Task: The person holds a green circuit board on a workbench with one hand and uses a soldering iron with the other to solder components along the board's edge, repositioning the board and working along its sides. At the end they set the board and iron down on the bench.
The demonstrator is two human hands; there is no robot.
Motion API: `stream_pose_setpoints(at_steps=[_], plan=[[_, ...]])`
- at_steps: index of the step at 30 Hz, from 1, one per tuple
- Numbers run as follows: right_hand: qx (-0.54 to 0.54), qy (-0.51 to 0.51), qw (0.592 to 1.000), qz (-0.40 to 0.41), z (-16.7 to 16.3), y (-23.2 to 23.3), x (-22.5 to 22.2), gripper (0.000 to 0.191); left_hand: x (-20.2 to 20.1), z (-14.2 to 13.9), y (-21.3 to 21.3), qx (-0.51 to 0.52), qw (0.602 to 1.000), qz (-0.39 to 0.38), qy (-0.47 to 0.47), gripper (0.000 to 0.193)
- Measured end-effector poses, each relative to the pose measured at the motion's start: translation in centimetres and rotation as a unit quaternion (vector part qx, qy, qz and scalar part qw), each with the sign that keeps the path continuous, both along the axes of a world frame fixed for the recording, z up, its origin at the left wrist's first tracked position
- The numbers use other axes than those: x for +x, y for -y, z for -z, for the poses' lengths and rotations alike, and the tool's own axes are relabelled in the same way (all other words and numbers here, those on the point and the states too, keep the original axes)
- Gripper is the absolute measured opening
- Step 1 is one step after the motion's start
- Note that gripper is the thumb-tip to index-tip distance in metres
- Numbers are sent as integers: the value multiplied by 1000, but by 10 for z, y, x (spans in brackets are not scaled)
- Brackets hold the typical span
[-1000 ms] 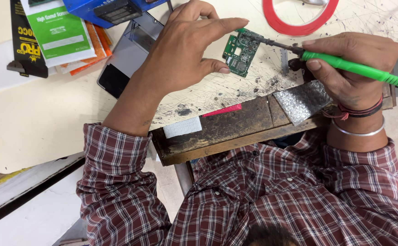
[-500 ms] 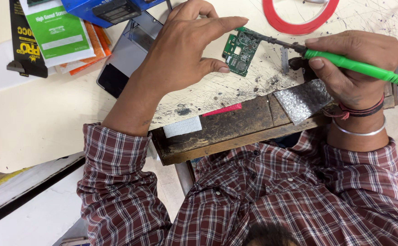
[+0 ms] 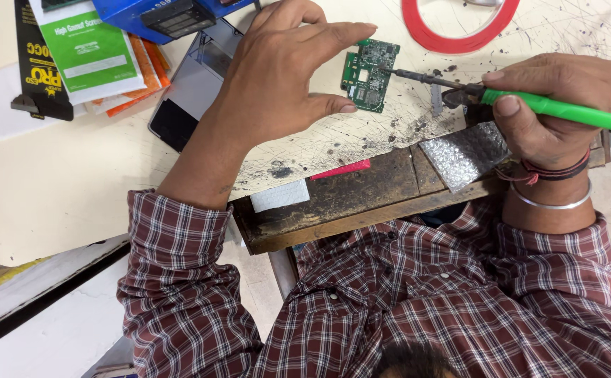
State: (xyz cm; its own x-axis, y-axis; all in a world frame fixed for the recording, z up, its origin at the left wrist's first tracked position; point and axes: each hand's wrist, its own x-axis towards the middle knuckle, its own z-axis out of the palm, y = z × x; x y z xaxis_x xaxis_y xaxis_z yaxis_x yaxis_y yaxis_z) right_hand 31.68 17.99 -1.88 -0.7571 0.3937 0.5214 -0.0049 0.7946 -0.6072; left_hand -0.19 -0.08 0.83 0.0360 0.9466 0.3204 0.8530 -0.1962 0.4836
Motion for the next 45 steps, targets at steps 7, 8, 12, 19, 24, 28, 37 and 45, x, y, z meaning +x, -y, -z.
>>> stream_pose_setpoints(at_steps=[7, 8, 12, 19, 24, 28, 37, 45], plan=[[-3, -4, 1000, 11, 1, 1, 0, 26, -2, -3, 0, -2, 1000, 24, -2, 78], [-3, -5, 1000, 11, 1, 1, 0, 26, -2, -2, 0, -5, 1000, 23, 0, 77], [-5, -4, 1000, 12, 2, 1, -2, 26, -2, 0, 0, 4, 1000, 30, 4, 75], [-5, -4, 1000, 17, 3, 2, -3, 27, 1, 4, -1, 4, 1000, 24, 11, 76], [-8, -3, 1000, 18, 4, 3, -3, 27, 1, 5, -1, -7, 1000, 25, 8, 75], [-8, -1, 1000, 20, 3, 2, -2, 27, 0, 5, -2, -1, 1000, 28, 15, 74], [-9, -1, 1000, 23, 3, 2, -1, 28, 1, 0, -2, -7, 1000, 19, 19, 72], [-7, 1, 1000, 27, 3, 2, -2, 29, 2, 0, -3, 6, 1000, 25, 18, 72]])
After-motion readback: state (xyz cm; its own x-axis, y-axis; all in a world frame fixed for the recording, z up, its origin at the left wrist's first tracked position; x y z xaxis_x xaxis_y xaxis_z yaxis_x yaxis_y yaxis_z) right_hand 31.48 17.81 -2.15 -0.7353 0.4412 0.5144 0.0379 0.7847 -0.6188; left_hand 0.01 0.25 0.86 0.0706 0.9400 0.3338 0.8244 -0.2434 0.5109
